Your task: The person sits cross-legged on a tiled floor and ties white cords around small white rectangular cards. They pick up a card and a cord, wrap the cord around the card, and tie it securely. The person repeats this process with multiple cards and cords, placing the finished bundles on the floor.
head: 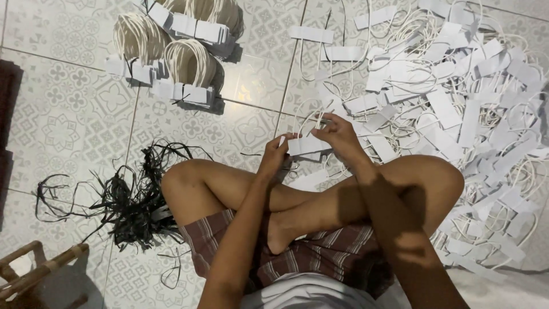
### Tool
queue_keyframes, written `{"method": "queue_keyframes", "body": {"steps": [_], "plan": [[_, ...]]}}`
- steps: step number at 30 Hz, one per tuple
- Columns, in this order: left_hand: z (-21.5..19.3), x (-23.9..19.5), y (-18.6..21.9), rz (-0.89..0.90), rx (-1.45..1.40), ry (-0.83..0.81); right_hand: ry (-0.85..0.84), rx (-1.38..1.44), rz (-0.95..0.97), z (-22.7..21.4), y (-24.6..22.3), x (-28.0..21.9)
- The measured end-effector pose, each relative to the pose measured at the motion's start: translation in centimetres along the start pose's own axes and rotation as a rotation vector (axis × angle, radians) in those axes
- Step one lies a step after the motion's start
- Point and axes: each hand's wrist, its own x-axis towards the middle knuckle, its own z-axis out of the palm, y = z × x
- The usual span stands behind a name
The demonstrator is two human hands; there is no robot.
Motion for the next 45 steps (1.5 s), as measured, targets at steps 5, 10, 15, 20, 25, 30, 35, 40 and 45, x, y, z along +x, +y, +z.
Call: {"method": "queue_keyframes", "body": {"steps": [5,10,15,20,25,30,35,40,45], "plan": [[2.0,-1.8,1.7,-0.081,-0.378,-0.140,0.007,0.155,0.074,2.0,-4.8,-2.5],[2.2,-2.1,2.2,-0.061,-0.201,0.025,-0.095,0.198,0.147,2.7,-7.0,-2.6],[1.2,-1.3,3.3,0.184,-0.445,0.097,-0.114,0.207,0.123,1.4,-1.9,0.3],[1.3,-0.7,2.2,0.124,-0.602,-0.071,-0.045,0.219,0.098,0.8,-3.2,0.1],[0.0,0.0,0.9,0.136,-0.818,-0.233,-0.010,0.183,0.162,0.9,-2.6,0.3],[-1.2,1.6,-1.3,-0.010,-0.499,-0.190,-0.129,-0.142,-0.072,1.3,-2.7,0.2],[-0.9,1.1,-0.8,0.095,-0.541,-0.341,-0.132,-0.544,-0.175,0.3,-2.5,0.2],[-1.3,1.1,-1.7,0.118,-0.208,-0.269,-0.177,-0.725,-0.402,1.1,-2.4,-0.7],[2.7,-3.9,3.3,0.149,-0.091,-0.456,-0.081,-0.887,-0.470,0.9,0.0,0.5]]}}
